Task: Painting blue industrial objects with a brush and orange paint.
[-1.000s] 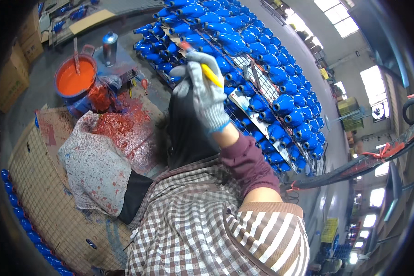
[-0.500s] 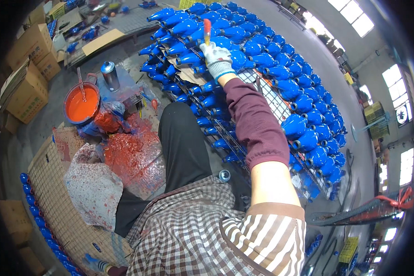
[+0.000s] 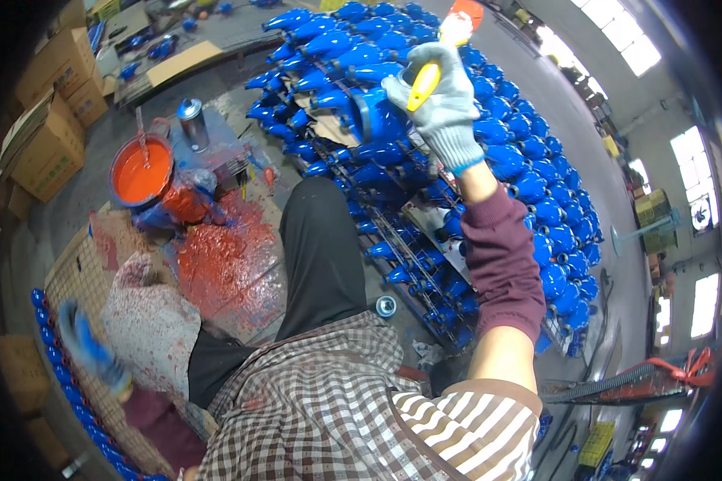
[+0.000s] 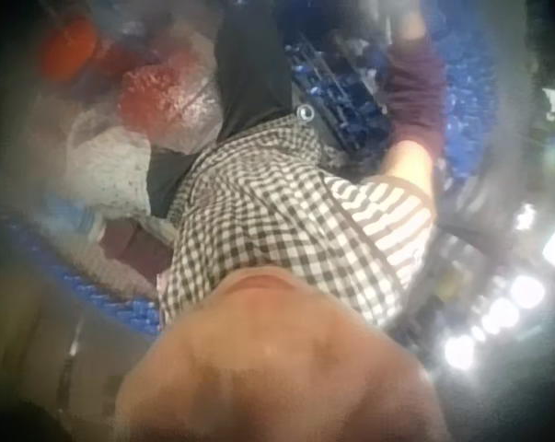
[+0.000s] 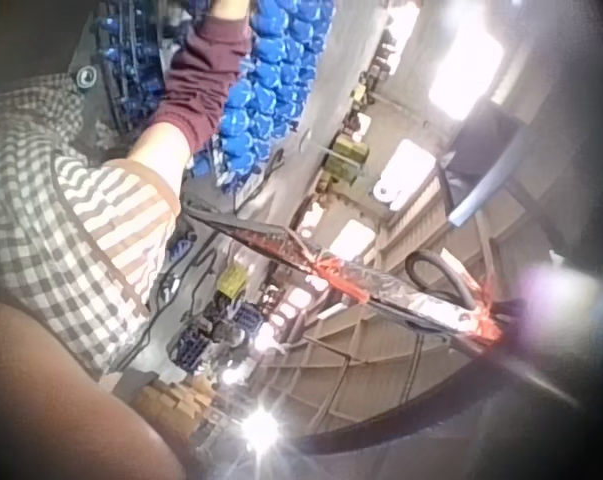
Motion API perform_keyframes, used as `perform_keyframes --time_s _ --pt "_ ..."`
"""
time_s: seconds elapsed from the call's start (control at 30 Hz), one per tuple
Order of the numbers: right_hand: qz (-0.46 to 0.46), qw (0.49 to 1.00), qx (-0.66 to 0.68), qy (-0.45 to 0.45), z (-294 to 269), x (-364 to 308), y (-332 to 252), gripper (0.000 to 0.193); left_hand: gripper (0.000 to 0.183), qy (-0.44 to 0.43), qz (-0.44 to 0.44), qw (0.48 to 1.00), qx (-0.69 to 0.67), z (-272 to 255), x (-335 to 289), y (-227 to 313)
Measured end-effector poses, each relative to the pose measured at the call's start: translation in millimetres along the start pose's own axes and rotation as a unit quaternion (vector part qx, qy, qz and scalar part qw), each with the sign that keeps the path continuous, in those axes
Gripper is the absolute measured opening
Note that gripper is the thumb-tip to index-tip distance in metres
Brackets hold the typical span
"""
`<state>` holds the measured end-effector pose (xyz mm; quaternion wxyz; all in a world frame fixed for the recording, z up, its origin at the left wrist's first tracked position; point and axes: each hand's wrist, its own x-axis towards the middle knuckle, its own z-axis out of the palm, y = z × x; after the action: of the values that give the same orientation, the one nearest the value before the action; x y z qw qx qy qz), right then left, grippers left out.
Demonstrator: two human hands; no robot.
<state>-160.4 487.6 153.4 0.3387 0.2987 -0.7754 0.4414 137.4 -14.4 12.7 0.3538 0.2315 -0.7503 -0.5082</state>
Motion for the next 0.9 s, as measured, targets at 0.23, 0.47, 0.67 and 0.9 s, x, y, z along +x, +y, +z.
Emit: perform_keyframes --time_s 0.23,0.47,0.67,0.9 --pt "0.228 0.872 0.422 -0.1 91.3 -19.8 -118.5 0.04 0.061 -0.474 0.011 0.751 -0.459 178.0 23.0 69.0" --pt "0.456 0.62 0.616 -0.169 254.3 -37.6 -175.3 0.03 0.089 -0.402 -0.466 0.301 -0.728 104.8 32.3 57.5" --pt "0.517 0.628 0.547 -0.199 336.3 -71.2 -159.2 0.022 0.068 -0.296 -0.41 0.399 -0.765 89.9 36.3 4.9" --pt "0.518 0.7 0.491 -0.014 380.2 -96.3 -118.2 0.051 0.084 -0.134 -0.43 0.503 -0.738 57.2 53.3 -25.1"
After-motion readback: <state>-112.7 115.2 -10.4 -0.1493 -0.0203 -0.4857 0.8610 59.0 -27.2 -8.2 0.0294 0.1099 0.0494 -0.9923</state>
